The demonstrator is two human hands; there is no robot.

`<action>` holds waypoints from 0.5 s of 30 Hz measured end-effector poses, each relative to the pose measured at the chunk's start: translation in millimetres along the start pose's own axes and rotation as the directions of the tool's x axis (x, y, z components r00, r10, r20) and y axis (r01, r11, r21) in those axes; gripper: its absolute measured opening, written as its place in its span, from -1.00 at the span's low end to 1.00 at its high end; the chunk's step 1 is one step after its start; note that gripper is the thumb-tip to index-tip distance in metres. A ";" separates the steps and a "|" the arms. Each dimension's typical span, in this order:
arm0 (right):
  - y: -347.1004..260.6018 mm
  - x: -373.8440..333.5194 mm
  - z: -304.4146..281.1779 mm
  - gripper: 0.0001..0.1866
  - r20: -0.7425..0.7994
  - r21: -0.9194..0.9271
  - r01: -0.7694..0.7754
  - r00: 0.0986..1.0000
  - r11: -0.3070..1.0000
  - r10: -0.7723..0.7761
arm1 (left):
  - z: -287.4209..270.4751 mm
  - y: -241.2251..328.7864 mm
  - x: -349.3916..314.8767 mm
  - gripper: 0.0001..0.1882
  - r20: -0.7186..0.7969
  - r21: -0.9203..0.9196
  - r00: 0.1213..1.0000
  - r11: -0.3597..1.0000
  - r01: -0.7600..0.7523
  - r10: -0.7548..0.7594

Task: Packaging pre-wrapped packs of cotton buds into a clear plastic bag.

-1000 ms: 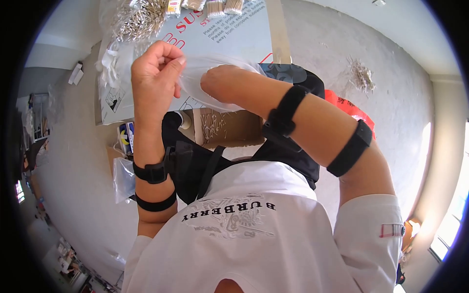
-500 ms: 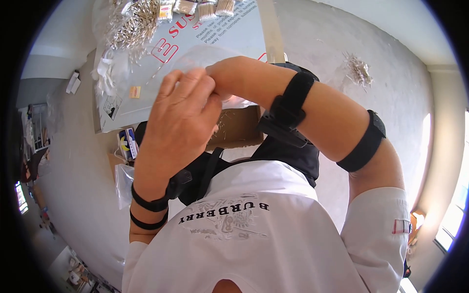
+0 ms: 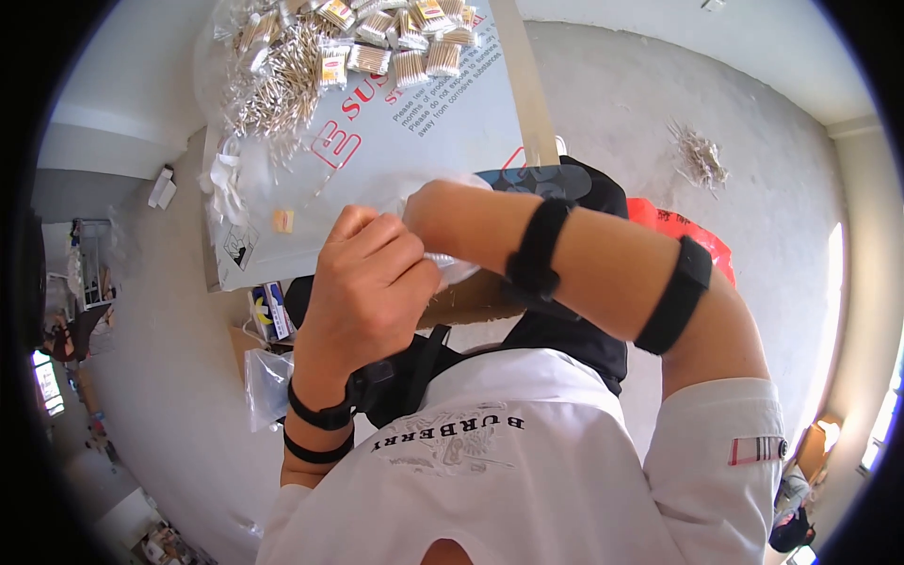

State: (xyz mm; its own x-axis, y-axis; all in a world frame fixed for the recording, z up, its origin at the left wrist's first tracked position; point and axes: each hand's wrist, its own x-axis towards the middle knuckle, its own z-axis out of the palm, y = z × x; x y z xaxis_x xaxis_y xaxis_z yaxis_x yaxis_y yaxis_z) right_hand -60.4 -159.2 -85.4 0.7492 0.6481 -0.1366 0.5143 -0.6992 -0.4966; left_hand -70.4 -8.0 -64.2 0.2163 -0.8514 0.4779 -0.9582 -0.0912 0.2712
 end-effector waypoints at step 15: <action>200.3 -21.3 -41.8 -0.87 -0.550 0.221 -0.449 0.675 0.866 0.491 | 96.9 -227.5 21.5 -0.49 0.173 -0.273 0.841 0.795 0.542 -0.513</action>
State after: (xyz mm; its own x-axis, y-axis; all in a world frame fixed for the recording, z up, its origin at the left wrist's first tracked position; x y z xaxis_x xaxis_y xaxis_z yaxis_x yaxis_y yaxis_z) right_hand 44.0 -325.7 -146.2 0.9882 -0.0715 0.1356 0.0165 -0.8298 -0.5578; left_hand 134.1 -55.7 -196.5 0.6411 -0.7584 0.1175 -0.5932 -0.3925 0.7029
